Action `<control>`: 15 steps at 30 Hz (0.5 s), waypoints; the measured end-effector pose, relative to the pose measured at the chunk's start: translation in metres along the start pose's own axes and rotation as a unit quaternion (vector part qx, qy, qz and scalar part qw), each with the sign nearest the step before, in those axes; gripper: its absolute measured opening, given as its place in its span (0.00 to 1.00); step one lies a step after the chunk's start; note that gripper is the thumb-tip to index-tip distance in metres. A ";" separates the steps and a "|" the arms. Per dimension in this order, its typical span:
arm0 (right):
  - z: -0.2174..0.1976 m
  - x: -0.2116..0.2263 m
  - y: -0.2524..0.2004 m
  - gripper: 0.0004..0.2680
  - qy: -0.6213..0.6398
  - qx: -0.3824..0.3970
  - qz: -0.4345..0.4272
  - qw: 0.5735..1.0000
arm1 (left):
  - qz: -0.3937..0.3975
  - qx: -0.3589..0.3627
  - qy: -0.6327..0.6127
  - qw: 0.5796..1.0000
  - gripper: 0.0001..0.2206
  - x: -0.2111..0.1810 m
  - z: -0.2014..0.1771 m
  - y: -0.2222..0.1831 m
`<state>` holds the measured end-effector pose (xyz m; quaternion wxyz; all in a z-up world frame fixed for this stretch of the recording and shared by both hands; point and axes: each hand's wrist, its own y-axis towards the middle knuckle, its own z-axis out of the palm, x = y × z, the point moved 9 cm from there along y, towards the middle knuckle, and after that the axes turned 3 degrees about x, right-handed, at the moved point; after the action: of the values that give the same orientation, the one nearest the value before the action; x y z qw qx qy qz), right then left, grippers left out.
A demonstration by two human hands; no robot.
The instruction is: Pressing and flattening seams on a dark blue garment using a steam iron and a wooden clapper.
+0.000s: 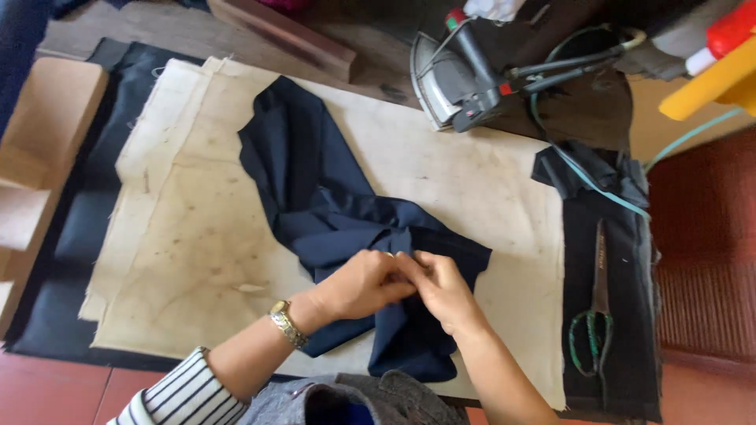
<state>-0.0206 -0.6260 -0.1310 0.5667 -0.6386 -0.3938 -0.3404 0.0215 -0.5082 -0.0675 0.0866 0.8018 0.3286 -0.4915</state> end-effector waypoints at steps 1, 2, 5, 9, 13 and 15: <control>-0.018 -0.017 0.006 0.11 0.024 -0.048 -0.024 0.998 | 0.028 0.052 -0.085 0.995 0.08 -0.018 0.007 0.000; -0.029 -0.012 0.001 0.11 0.022 -0.054 -0.025 0.998 | 0.033 0.054 -0.085 0.994 0.08 -0.024 -0.008 0.005; -0.063 0.004 -0.025 0.08 0.024 -0.110 -0.044 0.993 | 0.055 0.055 -0.068 0.995 0.07 -0.030 -0.043 0.022; -0.060 0.087 -0.071 0.08 -0.075 0.047 -0.158 0.983 | 0.297 -0.005 0.015 0.955 0.17 -0.087 -0.056 0.034; -0.048 0.164 -0.133 0.09 -0.351 0.170 -0.254 0.885 | 0.293 0.231 0.132 0.918 0.35 -0.101 0.029 0.057; -0.064 0.187 -0.156 0.07 -0.369 0.156 -0.258 0.879 | 0.300 0.232 0.204 0.903 0.30 -0.085 0.056 0.074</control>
<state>-0.0733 -0.6597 0.1127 0.3653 -0.4969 -0.7731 -0.1484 0.0005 -0.6281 -0.0374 -0.0275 0.9426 -0.0400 -0.3303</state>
